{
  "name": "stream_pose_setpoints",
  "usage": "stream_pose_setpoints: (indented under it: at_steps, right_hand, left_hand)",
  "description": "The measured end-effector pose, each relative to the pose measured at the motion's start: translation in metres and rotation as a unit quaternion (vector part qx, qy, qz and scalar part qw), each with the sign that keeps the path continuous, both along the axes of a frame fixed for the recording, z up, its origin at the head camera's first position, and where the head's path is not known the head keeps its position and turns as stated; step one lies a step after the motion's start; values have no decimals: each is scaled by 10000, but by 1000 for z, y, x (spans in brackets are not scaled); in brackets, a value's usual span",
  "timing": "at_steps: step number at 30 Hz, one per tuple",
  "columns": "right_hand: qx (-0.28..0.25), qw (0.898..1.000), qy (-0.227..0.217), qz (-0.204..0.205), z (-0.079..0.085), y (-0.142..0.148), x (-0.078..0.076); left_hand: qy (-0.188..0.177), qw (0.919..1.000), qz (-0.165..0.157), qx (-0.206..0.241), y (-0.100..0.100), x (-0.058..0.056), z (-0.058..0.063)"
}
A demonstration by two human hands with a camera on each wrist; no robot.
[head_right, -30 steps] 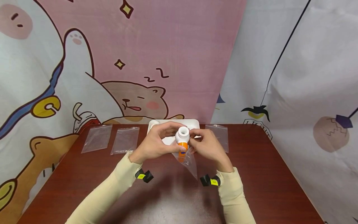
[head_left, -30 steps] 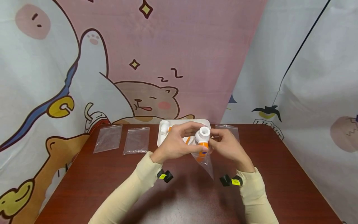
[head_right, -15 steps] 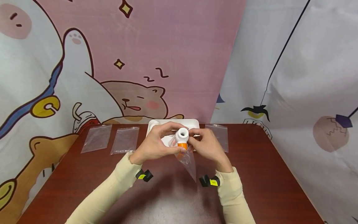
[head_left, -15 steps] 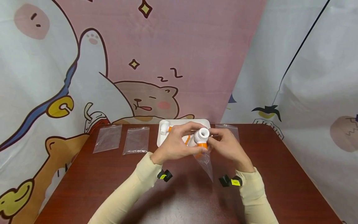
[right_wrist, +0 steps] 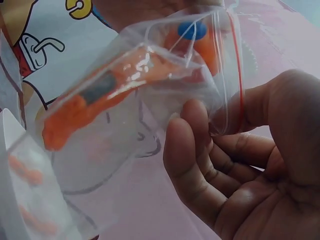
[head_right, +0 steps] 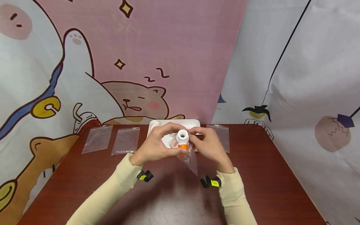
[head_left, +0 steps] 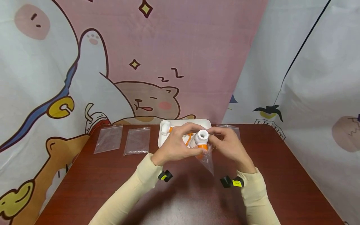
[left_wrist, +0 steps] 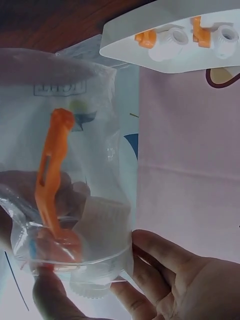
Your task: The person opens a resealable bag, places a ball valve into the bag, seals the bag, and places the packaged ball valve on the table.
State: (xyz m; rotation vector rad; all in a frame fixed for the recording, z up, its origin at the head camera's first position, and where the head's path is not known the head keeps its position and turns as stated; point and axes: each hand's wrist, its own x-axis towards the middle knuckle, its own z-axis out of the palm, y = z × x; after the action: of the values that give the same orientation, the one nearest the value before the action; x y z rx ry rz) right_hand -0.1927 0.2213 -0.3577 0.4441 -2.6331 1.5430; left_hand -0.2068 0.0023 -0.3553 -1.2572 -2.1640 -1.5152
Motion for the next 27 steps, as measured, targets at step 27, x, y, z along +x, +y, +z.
stream_pose_setpoints:
  at_steps: [27]
  right_hand:
    - [-17, 9990, 182, 416, 1, -3, 3]
  left_hand:
    - [-287, 9958, 548, -678, -2, -6, -4]
